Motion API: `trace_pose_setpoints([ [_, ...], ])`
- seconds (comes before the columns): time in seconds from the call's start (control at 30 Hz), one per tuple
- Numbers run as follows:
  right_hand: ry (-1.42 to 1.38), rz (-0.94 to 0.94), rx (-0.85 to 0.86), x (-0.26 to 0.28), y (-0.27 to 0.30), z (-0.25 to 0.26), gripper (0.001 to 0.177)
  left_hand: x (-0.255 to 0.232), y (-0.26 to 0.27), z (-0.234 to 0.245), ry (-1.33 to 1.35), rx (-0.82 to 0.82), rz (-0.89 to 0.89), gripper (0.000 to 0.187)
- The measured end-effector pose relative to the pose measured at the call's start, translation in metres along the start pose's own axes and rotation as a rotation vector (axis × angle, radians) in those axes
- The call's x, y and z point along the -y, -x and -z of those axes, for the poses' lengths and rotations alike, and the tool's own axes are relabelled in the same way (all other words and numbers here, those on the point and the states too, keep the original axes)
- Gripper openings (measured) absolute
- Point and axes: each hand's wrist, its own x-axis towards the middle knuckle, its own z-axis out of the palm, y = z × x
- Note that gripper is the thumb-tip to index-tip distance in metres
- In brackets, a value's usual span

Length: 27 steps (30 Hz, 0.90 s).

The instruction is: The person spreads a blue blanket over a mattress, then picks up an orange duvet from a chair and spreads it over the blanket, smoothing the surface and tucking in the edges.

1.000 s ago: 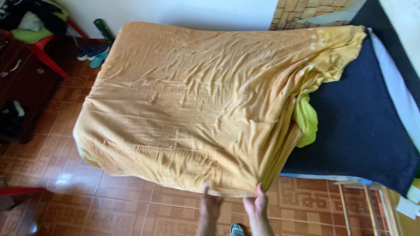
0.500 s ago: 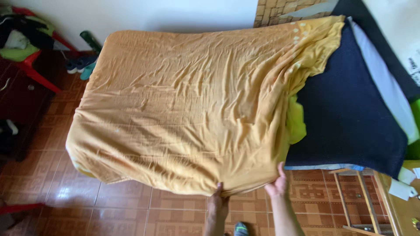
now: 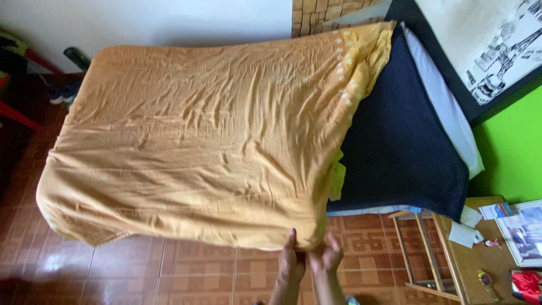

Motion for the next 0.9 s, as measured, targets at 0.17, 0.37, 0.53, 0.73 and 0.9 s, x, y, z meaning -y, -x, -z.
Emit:
trace_pose_setpoints([
  [0.17,0.010,-0.044,0.081,0.082,-0.019,-0.081,0.072,0.016,0.009,-0.003,-0.065,0.010,-0.133,0.053],
  [0.37,0.091,0.086,-0.012,0.219,-0.042,-0.103,0.064,0.012,0.008,0.008,0.130,-0.142,-0.323,0.052],
  [0.53,0.017,0.092,0.290,0.295,-0.047,-0.046,0.048,0.069,-0.014,0.022,0.087,-0.108,-0.366,0.041],
  [0.73,-0.177,0.137,0.344,0.294,-0.014,0.008,0.037,0.230,-0.027,-0.086,0.022,0.003,0.126,0.054],
  [0.9,0.013,0.222,0.007,0.333,-0.024,0.025,0.040,0.282,-0.032,-0.108,-0.049,0.177,0.066,0.045],
])
